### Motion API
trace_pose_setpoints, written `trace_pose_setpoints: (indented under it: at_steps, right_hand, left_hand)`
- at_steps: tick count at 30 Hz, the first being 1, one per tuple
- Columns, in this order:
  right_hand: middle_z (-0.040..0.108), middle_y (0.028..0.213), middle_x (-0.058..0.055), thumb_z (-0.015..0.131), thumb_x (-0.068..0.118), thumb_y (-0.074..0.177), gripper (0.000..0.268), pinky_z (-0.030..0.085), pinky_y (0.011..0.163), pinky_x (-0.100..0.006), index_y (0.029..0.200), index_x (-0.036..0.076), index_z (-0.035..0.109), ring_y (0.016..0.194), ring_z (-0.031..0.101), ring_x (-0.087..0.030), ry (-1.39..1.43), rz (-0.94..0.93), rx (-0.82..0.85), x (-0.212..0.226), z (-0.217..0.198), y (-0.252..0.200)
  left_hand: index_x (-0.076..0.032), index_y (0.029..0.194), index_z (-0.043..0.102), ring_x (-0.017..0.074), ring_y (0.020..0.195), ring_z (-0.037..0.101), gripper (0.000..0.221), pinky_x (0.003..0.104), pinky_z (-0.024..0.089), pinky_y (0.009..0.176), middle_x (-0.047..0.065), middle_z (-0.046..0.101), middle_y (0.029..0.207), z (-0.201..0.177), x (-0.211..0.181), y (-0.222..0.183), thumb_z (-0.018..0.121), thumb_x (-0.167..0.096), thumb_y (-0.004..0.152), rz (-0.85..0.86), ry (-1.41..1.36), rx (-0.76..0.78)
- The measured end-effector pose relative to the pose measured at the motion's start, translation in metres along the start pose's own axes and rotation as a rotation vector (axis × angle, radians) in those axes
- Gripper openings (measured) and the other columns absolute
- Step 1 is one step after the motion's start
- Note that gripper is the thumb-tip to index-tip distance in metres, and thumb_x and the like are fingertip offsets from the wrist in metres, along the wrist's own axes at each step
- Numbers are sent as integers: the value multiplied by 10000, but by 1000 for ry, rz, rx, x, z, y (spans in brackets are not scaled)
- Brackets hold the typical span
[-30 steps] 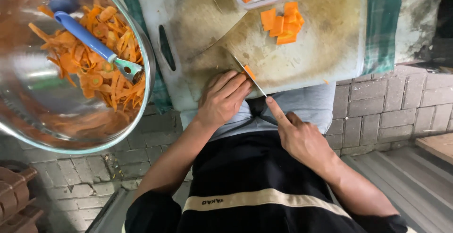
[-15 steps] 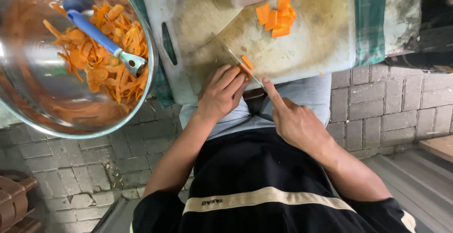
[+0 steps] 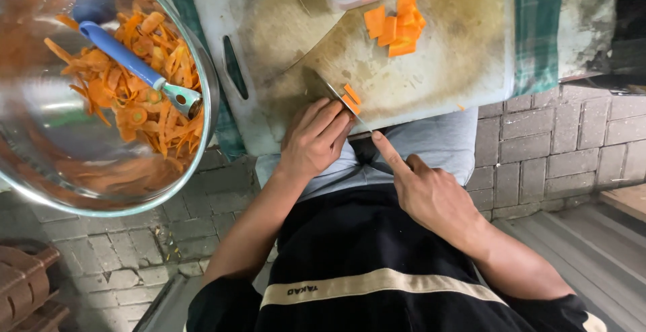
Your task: Slicing carrots into smaller pieces on a cutting board and placing them in a container
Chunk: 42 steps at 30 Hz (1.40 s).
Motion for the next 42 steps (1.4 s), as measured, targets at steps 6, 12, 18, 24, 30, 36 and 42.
trace_pose_setpoints:
  at_steps: [6,12,18,24,30,36,42]
  right_hand:
    - [569,732,-85,381,124,926,711,596,530,-509,1586,337,224,553,677,-397,1,-28,-1,-5,22,10]
    - [617,750,-111,400,166,919,693,577,587,-566,1567,359,248,612,667,-446,174,-20,9,-16,40,27]
    - [650,745,-102,407,168,921,695,580,591,-566,1570,363,254,637,680,-431,237,-31,-3,-14,21,12]
    - [629,700,-104,385,133,919,697,590,596,-555,1573,341,265,607,679,-415,189,-31,29,-9,7,-6]
    - [623,677,-107,391,138,915,693,588,568,-555,1572,327,279,571,671,-421,176,-16,35,-9,5,-7]
    - [589,666,-91,417,154,903,701,571,487,-531,1565,353,301,485,651,-396,50,-17,-37,-4,2,-5]
    - [593,696,-74,415,134,905,692,579,470,-498,1562,328,312,491,665,-373,-19,-74,-64,-3,10,1]
  left_hand:
    - [-80,887,704,290,814,663,99,358,563,732,95,663,952,3,3,0,640,-136,937,-15,-6,-4]
    - [-91,864,714,288,789,669,118,361,571,719,83,672,932,5,-1,-2,663,-176,927,19,2,-70]
    - [-112,871,703,251,812,679,153,338,570,736,45,676,943,6,-4,-16,642,-231,945,14,92,-98]
    - [-84,883,703,297,790,659,126,363,575,708,88,651,927,8,-5,-16,647,-184,934,36,38,-111]
    - [-71,876,707,304,782,657,112,367,575,704,103,655,928,4,-5,-10,676,-167,924,30,11,-88]
    - [-51,878,705,325,769,648,105,385,571,683,131,652,922,6,0,-8,676,-144,918,22,-18,-81]
    - [-46,866,702,324,758,647,90,386,567,676,129,649,911,0,4,-2,682,-119,914,-20,-48,-58]
Point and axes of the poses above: each hand's wrist, its own y-axis towards the middle knuckle, its own z-axis out of the palm, x = y × z, the point moved 7 cm from there along y, towards the middle knuckle
